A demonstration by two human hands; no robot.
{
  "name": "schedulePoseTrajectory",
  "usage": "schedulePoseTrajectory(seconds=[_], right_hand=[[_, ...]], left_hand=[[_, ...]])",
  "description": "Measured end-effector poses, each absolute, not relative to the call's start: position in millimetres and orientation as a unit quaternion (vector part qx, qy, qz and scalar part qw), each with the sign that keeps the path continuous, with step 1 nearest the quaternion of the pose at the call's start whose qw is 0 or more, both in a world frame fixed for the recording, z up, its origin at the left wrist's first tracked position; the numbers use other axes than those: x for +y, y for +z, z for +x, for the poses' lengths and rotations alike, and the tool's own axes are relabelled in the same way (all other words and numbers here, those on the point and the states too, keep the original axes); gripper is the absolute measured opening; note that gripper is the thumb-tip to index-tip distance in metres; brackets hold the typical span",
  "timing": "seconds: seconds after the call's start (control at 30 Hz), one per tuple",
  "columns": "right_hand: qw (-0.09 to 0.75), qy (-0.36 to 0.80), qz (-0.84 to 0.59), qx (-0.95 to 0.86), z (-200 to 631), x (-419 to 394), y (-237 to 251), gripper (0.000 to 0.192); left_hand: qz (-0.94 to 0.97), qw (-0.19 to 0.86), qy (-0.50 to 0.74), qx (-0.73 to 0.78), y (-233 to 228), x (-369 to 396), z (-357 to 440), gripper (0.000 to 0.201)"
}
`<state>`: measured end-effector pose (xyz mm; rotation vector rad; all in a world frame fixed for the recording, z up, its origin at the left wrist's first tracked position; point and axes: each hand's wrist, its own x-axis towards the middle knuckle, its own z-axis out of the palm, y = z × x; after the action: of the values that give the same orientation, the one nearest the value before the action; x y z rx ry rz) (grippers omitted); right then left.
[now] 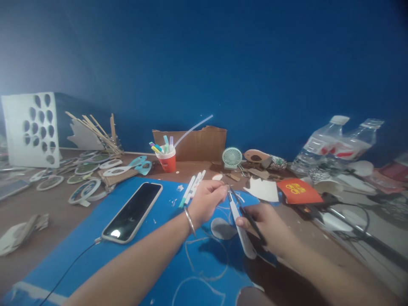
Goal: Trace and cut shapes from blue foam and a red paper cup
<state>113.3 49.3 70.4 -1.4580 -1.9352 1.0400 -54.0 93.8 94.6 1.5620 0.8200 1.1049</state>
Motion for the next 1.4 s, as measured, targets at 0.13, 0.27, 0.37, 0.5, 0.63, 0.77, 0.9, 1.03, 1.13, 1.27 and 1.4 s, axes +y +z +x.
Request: schedulePoseTrajectory(seconds=[0.13,0.27,0.37,0.5,0.63,0.77,0.9,1.03,1.13,1.27,1.4], right_hand=[[0.246,0.364,-0.537,-0.720,114.8,50.5,68.8,0.048],[0.237,0.376,-0.553,-0.704,114.0,49.0,72.2,0.048],[0.251,0.417,-0.555,-0.674,111.8,47.0,76.9,0.048],[0.363,0.545,-0.488,-0.577,108.2,47.3,82.5,0.047],[0.455,0.654,-0.410,-0.444,105.1,50.0,85.8,0.027],[0.480,0.645,-0.393,-0.446,102.4,50.2,85.7,0.018],[0.475,0.629,-0.414,-0.456,99.4,47.3,85.9,0.020],[0.529,0.609,-0.430,-0.405,95.3,43.9,88.4,0.016],[0.557,0.606,-0.429,-0.371,92.8,42.4,89.7,0.015],[0.556,0.610,-0.423,-0.373,92.1,42.4,89.4,0.015],[0.559,0.620,-0.402,-0.377,93.4,42.7,88.5,0.014]], left_hand=[[0.657,0.508,0.451,0.326,93.9,96.6,-56.9,0.029],[0.668,0.515,0.437,0.313,92.7,99.8,-60.5,0.029],[0.674,0.517,0.428,0.308,93.2,101.2,-62.4,0.029],[0.697,0.530,0.389,0.285,96.0,101.1,-64.9,0.032],[0.730,0.542,0.330,0.254,98.7,99.3,-65.6,0.033],[0.774,0.519,0.260,0.252,98.9,98.0,-63.1,0.034],[0.811,0.481,0.218,0.254,96.9,96.8,-60.3,0.034],[0.832,0.346,0.321,0.291,95.7,92.3,-58.2,0.021],[0.835,0.253,0.399,0.281,95.2,89.8,-57.2,0.015],[0.848,0.243,0.402,0.246,93.1,91.3,-57.4,0.016],[0.846,0.257,0.406,0.233,91.9,93.4,-58.5,0.013]])
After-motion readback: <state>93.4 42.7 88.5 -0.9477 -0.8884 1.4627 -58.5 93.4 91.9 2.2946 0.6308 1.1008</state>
